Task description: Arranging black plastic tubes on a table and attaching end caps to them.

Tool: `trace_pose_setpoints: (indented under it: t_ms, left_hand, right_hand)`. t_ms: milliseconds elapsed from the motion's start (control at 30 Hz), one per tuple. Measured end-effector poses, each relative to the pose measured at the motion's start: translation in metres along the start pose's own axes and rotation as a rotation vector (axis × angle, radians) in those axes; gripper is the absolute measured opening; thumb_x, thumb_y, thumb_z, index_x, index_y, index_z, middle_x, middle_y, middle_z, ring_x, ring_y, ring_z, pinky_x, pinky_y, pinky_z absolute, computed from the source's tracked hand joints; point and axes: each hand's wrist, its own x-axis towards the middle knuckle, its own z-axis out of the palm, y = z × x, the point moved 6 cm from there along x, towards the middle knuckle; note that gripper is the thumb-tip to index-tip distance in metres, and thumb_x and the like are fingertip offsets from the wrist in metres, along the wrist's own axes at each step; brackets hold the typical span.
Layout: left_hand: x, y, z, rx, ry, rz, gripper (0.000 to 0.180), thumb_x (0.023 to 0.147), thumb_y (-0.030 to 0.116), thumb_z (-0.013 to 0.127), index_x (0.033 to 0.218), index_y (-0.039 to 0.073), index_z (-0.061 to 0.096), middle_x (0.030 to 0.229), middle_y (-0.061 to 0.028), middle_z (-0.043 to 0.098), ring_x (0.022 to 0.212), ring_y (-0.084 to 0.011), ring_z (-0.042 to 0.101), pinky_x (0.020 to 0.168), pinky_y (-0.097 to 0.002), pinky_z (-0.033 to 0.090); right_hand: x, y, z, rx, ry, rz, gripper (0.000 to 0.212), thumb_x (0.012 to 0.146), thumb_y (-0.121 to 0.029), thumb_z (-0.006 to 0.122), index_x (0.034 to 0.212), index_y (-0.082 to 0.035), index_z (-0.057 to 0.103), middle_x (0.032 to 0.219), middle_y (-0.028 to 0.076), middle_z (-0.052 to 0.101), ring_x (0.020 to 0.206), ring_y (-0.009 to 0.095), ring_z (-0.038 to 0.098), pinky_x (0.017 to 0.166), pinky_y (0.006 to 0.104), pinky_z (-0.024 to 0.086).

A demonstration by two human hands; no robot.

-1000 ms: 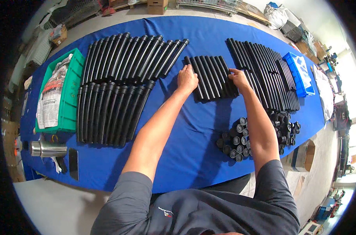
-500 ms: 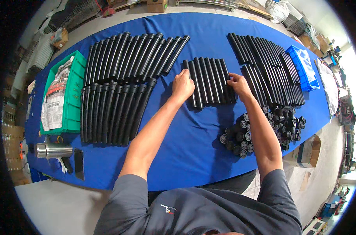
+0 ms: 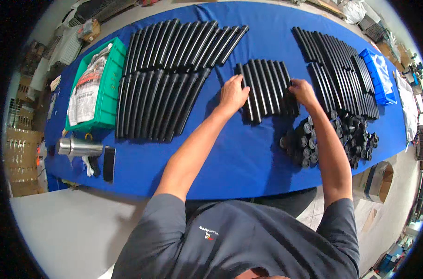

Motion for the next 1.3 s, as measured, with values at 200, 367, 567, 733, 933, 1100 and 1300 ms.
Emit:
trace_pose_setpoints:
  t_ms: [200, 367, 567, 733, 933, 1100, 1300]
  left_hand:
    - [-0.026, -0.014, -0.018, 0.048, 0.067, -0.059, 0.026, 0.085, 0.017, 0.066, 0.109, 0.009, 0.072, 0.106, -0.0193, 0.065, 0.1, -0.0354, 0.064, 0.088, -0.0448, 0.052]
    - [-0.055, 0.013, -0.015, 0.096, 0.043, -0.063, 0.021, 0.085, 0.02, 0.066, 0.102, 0.008, 0.072, 0.095, -0.0205, 0.064, 0.091, -0.0381, 0.065, 0.081, -0.0472, 0.054]
    - [-0.109, 0.037, -0.028, 0.085, -0.046, 0.007, 0.022, 0.084, 0.023, 0.068, 0.098, 0.007, 0.071, 0.091, -0.0193, 0.065, 0.085, -0.0398, 0.065, 0.077, -0.0486, 0.054]
    - [-0.153, 0.066, -0.029, -0.016, -0.14, 0.101, 0.018, 0.086, 0.017, 0.065, 0.095, 0.004, 0.073, 0.084, -0.0155, 0.066, 0.08, -0.0365, 0.066, 0.072, -0.045, 0.054]
    - [-0.171, 0.061, -0.04, -0.175, -0.121, 0.117, 0.021, 0.09, 0.012, 0.065, 0.108, 0.004, 0.073, 0.088, -0.0135, 0.069, 0.072, -0.0263, 0.066, 0.066, -0.0342, 0.052]
    - [-0.173, 0.068, -0.038, -0.163, -0.075, 0.174, 0.021, 0.091, 0.011, 0.065, 0.108, 0.004, 0.073, 0.084, -0.012, 0.068, 0.068, -0.0217, 0.063, 0.062, -0.0328, 0.05]
    - [-0.173, 0.062, -0.036, -0.211, -0.084, 0.072, 0.02, 0.087, 0.013, 0.071, 0.103, 0.001, 0.072, 0.08, -0.0134, 0.069, 0.067, -0.0197, 0.066, 0.061, -0.0314, 0.051]
  right_hand:
    - [-0.046, -0.093, -0.05, 0.415, 0.374, -0.006, 0.036, 0.094, -0.019, 0.066, 0.123, 0.003, 0.062, 0.101, 0.016, 0.069, 0.088, 0.019, 0.065, 0.081, 0.0314, 0.051]
    - [-0.163, -0.163, -0.036, 0.717, 0.179, 0.01, 0.026, 0.095, -0.01, 0.064, 0.118, 0.003, 0.065, 0.087, 0.001, 0.064, 0.075, 0.005, 0.055, 0.066, 0.0216, 0.046]
    - [-0.226, -0.178, 0.03, 0.493, 0.149, -0.072, 0.029, 0.09, -0.013, 0.069, 0.114, 0.002, 0.064, 0.087, 0.013, 0.064, 0.072, 0.02, 0.062, 0.063, 0.0309, 0.05]
    - [-0.242, -0.197, 0.045, 0.131, 0.176, -0.165, 0.058, 0.079, -0.025, 0.078, 0.125, 0.001, 0.055, 0.101, 0.016, 0.057, 0.09, 0.032, 0.059, 0.077, 0.0414, 0.049]
    - [-0.243, -0.199, 0.059, 0.099, 0.216, -0.154, 0.054, 0.075, -0.016, 0.073, 0.124, -0.001, 0.055, 0.099, 0.014, 0.056, 0.091, 0.032, 0.056, 0.08, 0.0425, 0.046]
    - [-0.247, -0.194, 0.056, 0.12, 0.253, -0.136, 0.052, 0.075, -0.018, 0.073, 0.122, -0.001, 0.056, 0.096, 0.014, 0.057, 0.089, 0.032, 0.057, 0.078, 0.0424, 0.046]
    - [-0.251, -0.193, 0.051, 0.188, 0.309, -0.141, 0.039, 0.08, -0.023, 0.073, 0.111, -0.002, 0.061, 0.092, 0.014, 0.056, 0.086, 0.032, 0.057, 0.076, 0.0422, 0.046]
